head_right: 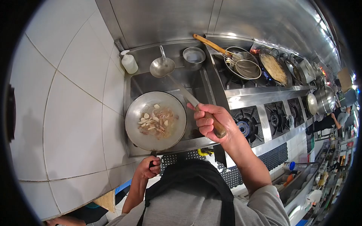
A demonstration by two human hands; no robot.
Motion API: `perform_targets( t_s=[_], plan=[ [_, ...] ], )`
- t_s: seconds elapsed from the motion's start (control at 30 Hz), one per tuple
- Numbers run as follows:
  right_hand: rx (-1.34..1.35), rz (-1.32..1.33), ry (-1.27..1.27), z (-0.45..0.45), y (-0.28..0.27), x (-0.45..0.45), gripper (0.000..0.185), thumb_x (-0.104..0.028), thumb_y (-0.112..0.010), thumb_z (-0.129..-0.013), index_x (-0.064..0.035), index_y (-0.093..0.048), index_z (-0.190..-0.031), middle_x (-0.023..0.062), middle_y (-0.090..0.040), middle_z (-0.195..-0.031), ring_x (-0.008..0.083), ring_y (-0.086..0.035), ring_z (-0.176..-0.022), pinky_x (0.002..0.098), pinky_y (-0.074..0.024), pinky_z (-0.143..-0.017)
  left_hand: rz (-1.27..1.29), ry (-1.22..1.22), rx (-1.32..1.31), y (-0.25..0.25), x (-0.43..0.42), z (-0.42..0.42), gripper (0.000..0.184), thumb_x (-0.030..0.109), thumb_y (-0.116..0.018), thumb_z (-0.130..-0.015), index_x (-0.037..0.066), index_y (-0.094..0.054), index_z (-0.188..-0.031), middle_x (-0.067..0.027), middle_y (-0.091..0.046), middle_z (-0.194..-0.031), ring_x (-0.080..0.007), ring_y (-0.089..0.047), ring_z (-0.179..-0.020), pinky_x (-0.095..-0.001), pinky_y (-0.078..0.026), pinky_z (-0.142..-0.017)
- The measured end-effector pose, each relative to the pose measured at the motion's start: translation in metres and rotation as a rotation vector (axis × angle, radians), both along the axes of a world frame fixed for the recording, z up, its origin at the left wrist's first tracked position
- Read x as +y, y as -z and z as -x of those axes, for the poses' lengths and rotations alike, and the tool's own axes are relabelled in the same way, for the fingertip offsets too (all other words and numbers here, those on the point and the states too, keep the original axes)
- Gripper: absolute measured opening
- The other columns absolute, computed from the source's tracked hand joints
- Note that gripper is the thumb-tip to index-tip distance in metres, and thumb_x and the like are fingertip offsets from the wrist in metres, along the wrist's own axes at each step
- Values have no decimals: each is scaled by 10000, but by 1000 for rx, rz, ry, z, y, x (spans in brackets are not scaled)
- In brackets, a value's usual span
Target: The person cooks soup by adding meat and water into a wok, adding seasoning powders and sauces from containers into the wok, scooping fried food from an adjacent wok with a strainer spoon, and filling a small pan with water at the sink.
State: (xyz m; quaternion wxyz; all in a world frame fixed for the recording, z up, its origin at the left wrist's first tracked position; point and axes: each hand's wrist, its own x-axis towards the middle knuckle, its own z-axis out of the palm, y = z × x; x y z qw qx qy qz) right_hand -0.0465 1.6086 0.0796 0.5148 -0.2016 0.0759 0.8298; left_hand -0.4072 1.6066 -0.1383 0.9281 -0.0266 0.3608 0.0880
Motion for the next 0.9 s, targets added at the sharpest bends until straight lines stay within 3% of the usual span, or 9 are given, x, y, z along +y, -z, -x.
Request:
perform_targets(
  t_s=[0.27, 0.9],
  plan=[
    [103, 55, 36, -5, 2, 4, 349, -164, -530, -1011, -3, -454, -1310, 25, -539, -770, 80, -469, -505, 222, -400, -416, 9, 16, -33, 7, -5, 3, 222, 180, -613, -904, 150, -519, -705, 49, -506, -586, -83, -369, -412, -255, -280, -423],
    [-11, 120, 19, -14, 26, -3, 320, -158, -535, -1001, -17, -464, -1279, 7, -538, -761, 62, -450, -499, 211, -368, -420, -2, 15, 11, 4, 0, -8, 204, 180, -576, -891, 148, -519, -698, 62, -490, -575, -80, -379, -400, -248, -293, -397]
  ],
)
